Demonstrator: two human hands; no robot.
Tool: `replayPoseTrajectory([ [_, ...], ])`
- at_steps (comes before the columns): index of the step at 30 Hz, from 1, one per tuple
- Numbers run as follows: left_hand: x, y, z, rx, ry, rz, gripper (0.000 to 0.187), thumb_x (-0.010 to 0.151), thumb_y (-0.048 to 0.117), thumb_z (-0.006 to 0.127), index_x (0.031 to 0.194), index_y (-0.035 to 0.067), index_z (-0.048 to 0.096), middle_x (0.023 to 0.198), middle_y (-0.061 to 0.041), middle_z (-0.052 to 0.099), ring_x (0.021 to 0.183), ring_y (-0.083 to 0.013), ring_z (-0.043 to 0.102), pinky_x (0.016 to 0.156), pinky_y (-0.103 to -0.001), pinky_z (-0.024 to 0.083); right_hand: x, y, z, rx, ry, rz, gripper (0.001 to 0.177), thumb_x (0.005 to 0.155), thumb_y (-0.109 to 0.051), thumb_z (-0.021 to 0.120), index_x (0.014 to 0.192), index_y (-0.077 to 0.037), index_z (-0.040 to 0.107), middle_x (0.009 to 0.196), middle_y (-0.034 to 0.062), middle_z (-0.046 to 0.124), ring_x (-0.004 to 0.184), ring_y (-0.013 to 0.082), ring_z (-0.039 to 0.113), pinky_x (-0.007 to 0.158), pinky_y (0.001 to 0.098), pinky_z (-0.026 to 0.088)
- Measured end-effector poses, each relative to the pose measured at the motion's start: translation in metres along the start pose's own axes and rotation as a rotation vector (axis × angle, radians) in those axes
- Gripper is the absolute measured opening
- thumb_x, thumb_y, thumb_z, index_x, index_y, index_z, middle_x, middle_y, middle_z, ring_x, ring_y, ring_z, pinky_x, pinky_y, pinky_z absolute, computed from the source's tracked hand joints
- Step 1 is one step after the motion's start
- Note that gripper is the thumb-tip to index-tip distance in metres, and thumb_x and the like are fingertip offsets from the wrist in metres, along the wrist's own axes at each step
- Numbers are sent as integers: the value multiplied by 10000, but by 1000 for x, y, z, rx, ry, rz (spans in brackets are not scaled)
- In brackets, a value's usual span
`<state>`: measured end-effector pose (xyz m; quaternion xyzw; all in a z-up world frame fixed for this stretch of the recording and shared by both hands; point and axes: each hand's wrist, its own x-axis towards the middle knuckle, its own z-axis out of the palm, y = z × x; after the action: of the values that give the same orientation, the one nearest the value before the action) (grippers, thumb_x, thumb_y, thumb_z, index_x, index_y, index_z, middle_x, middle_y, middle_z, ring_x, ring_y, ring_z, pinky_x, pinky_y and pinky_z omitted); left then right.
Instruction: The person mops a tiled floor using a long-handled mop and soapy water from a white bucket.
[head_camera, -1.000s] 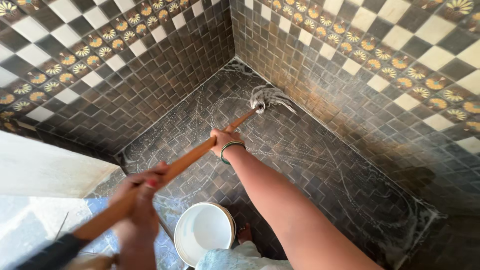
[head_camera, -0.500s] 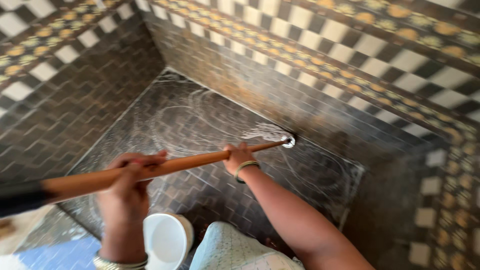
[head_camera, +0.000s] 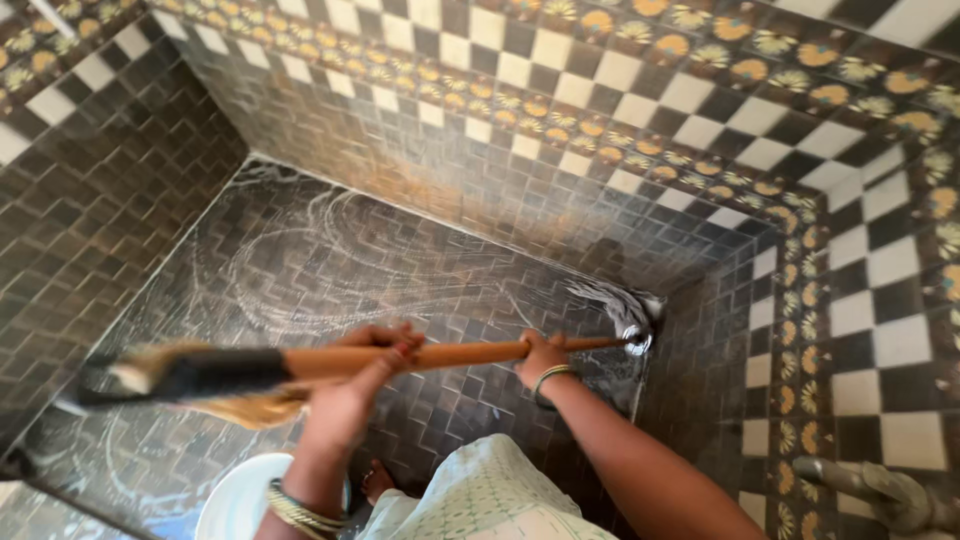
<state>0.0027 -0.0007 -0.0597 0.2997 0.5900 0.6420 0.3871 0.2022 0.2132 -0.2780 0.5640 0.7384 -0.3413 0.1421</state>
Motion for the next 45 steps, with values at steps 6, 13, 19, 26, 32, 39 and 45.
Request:
replayPoseTrajectory([
  [6, -26, 59, -103, -250, 248, 243, 75, 932, 2, 606, 902, -27, 669, 890, -195, 698, 1063, -379, 740, 1050, -566, 517, -43, -147, 56, -5, 243, -228, 220, 801, -221, 767, 1013, -206, 711, 1199, 233, 570, 1007, 430, 664, 929, 483, 552],
  [13, -106, 86, -206, -290, 473, 512, 101, 999, -13, 588, 900, -30, 598, 892, -187, 659, 958, -328, 695, 1148, -606, 500, -39, -316, 146, 202, 296, -870, 86, 804, -191, 718, 836, -141, 656, 936, 127, 711, 998, 386, 656, 863, 490, 550],
  [19, -146, 92, -253, -45, 675, 595, 194, 1090, -41, 617, 897, -43, 602, 935, -192, 686, 995, -295, 715, 1088, -476, 544, -39, -444, 218, 230, 60, -1032, 66, 810, -103, 651, 876, -105, 646, 996, 148, 661, 1016, 394, 632, 872, 470, 522],
  [26, -102, 84, -255, 87, 789, 692, 165, 1154, 17, 653, 1164, -4, 489, 950, -158, 698, 970, -278, 738, 1035, -457, 615, -51, -480, 176, -42, -120, -1082, 143, 885, -203, 672, 984, -102, 695, 1129, 150, 716, 1128, 352, 654, 982, 447, 523],
  [32, -56, 93, -203, -83, 900, 691, 582, 1073, -69, 689, 1459, 84, 282, 977, -140, 670, 932, -275, 764, 898, -414, 670, -74, -412, 106, -115, -74, -896, 226, 921, -190, 623, 1132, -143, 685, 1204, 160, 669, 1149, 370, 619, 1014, 490, 482],
  [39, 2, 51, -83, -164, 829, 758, 1074, 939, -191, 729, 1623, 257, 32, 1348, -146, 526, 1098, -284, 724, 939, -377, 648, -58, -273, 20, -81, -15, -649, 210, 933, -197, 604, 1119, -153, 691, 1157, 161, 729, 1129, 368, 683, 982, 502, 546],
  [45, 39, 12, 2, -212, 611, 755, 1101, 882, -71, 804, 1640, 239, 69, 1404, -131, 473, 1151, -287, 643, 977, -401, 605, -37, -146, -6, -35, 154, -427, 301, 883, -199, 662, 1183, -179, 655, 1261, 134, 662, 1217, 351, 608, 1055, 521, 455],
])
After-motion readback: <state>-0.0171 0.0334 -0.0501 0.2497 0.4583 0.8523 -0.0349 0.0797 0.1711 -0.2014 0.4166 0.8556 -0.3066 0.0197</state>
